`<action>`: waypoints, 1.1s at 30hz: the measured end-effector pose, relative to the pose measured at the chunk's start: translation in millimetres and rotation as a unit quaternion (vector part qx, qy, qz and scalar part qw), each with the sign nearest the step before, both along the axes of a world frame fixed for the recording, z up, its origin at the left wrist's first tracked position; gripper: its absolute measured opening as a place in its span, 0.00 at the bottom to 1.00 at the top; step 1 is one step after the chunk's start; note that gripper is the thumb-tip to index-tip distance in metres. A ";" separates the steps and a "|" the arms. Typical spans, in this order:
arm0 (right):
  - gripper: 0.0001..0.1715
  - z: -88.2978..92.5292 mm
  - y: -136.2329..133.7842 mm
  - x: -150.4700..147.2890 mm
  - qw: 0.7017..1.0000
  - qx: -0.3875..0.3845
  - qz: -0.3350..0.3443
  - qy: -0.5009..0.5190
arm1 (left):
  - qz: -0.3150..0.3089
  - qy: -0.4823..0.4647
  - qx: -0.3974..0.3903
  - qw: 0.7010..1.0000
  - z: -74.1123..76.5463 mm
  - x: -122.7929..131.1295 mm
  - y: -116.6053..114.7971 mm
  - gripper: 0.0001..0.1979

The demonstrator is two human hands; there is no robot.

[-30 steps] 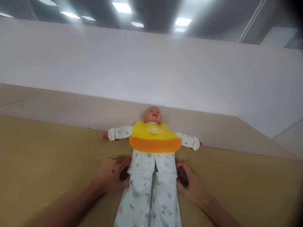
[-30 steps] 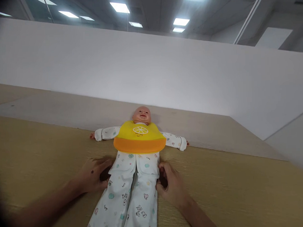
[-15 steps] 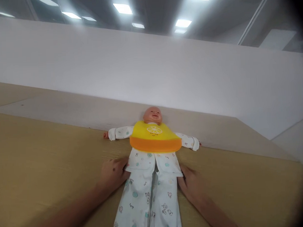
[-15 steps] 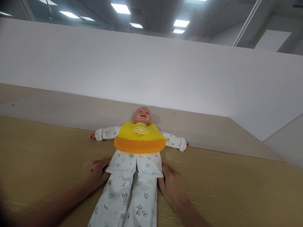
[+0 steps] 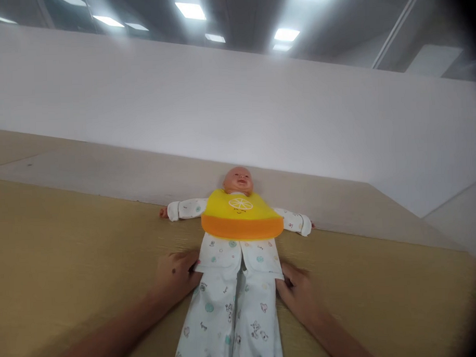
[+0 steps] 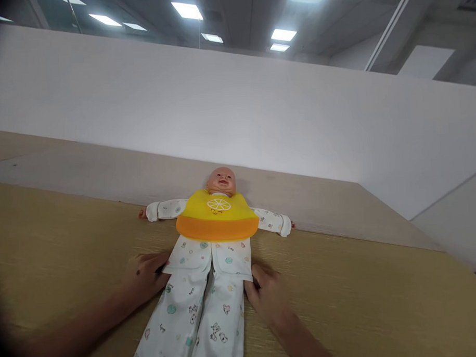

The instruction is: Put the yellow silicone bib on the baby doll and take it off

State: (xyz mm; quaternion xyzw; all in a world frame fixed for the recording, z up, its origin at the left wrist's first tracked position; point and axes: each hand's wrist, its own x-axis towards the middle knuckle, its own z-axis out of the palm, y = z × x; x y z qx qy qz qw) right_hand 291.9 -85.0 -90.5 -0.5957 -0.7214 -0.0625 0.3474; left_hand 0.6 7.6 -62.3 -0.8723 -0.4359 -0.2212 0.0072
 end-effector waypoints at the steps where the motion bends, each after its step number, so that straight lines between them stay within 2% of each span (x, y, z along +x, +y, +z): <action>1: 0.16 0.5 0.2 0.0 1.000 0.016 0.005 0.005 | -0.016 -0.016 0.016 1.000 -1.1 -1.1 0.1 0.11; 6: 0.19 4.0 -0.2 -1.7 0.995 0.095 0.031 0.005 | -0.088 -0.052 0.090 0.991 -5.4 -5.0 2.1 0.17; 12: 0.20 2.9 0.2 -3.5 0.990 0.107 0.092 0.015 | -0.125 -0.058 0.143 0.980 -5.1 -5.1 4.1 0.18; 24: 0.21 4.1 -0.4 -4.3 0.990 0.089 0.107 0.035 | -0.100 -0.045 0.157 0.982 0.6 -3.9 -0.5 0.18; 30: 0.18 8.8 -0.7 -1.7 0.993 0.101 0.037 -0.045 | -0.037 -0.054 0.131 0.989 0.1 -0.3 -0.8 0.08; 33: 0.12 12.2 -0.3 1.9 0.989 0.111 0.010 -0.100 | -0.036 -0.050 0.114 0.992 -0.1 -0.9 -1.5 0.05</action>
